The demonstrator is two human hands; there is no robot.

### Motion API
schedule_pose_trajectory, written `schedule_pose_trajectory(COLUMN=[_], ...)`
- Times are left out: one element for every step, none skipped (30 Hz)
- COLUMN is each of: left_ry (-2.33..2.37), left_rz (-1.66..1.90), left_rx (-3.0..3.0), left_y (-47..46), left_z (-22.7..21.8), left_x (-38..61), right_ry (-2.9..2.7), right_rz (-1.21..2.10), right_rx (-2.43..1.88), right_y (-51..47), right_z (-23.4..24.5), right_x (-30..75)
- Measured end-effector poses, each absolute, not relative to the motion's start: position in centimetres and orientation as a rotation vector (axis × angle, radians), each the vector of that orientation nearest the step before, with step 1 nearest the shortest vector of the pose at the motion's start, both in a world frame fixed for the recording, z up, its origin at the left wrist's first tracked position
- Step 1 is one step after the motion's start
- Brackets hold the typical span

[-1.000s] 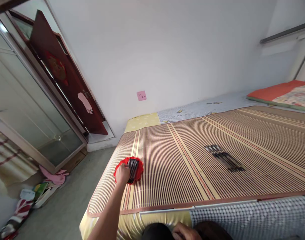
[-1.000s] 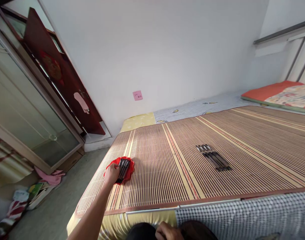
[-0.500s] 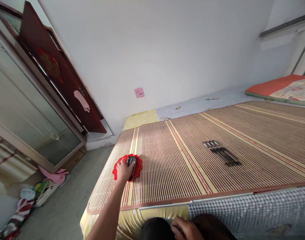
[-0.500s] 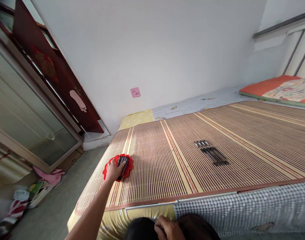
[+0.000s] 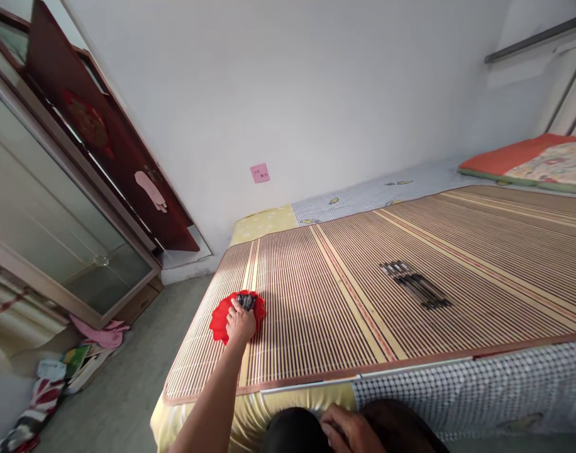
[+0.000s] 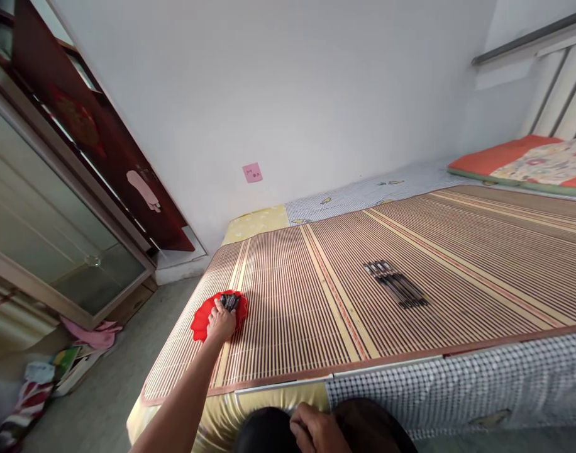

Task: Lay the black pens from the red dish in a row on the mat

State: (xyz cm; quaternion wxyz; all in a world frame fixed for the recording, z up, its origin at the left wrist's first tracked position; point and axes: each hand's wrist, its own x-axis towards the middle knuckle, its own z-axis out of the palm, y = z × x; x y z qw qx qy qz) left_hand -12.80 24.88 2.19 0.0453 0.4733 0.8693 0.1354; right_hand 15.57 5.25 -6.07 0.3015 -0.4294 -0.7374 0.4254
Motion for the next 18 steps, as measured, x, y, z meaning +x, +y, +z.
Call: schedule_pose_trajectory(left_ry=[2.674,2.694,2.713,2.728,2.737,2.74,2.737,2.731,2.72,2.707,2.695,2.68,2.662,2.643,2.627,2.617,2.605,2.585], left_rz=[0.423,0.433,0.442,0.448,0.453,0.457,0.46,0.461,0.463,0.463,0.463,0.465,0.468,0.473,0.477,0.486,0.509,0.556], left_rx=[1.423,1.396,1.368,1.344,1.329,1.323,1.325,1.332,1.342,1.349,1.357,1.369,1.388,1.414,1.433,1.452,1.495,1.567], left_y=[24.9,25.0,25.1,25.2,25.2,25.2,25.1,24.9,24.7,24.5,24.3,24.2,24.2,24.2,24.2,24.2,24.0,23.6], left_z=[2.2,2.2,2.2,2.3,2.4,2.6,2.8,3.0,3.3,3.7,4.0,4.4,4.8,5.2,5.7,6.1,6.4,6.7], left_x=[-12.6,-12.4,-12.2,-12.0,-11.9,-11.8,-11.7,-11.6,-11.6,-11.6,-11.7,-11.8,-12.1,-12.3,-12.6,-12.8,-12.9,-12.9], right_ry=[-1.96,-1.967,-1.975,-1.983,-1.987,-1.986,-1.981,-1.973,-1.964,-1.957,-1.95,-1.945,-1.939,-1.934,-1.933,-1.936,-1.942,-1.953], right_rz=[1.118,1.106,1.095,1.083,1.073,1.064,1.059,1.053,1.046,1.036,1.021,1.004,0.992,0.985,0.983,0.983,0.981,0.979], right_rx=[-1.141,-1.144,-1.147,-1.15,-1.152,-1.151,-1.148,-1.143,-1.139,-1.139,-1.145,-1.156,-1.167,-1.175,-1.181,-1.187,-1.194,-1.204], right_y=[5.3,5.3,5.4,5.4,5.5,5.5,5.5,5.5,5.5,5.5,5.5,5.6,5.7,5.9,6.0,6.2,6.4,6.5], right_z=[-6.1,-6.3,-6.5,-6.7,-6.9,-7.0,-7.2,-7.3,-7.3,-7.3,-7.3,-7.2,-7.2,-7.1,-7.1,-7.2,-7.2,-7.3], right_x=[15.6,15.6,15.5,15.5,15.5,15.4,15.3,15.2,15.1,15.0,14.9,14.8,14.7,14.6,14.5,14.3,14.2,14.0])
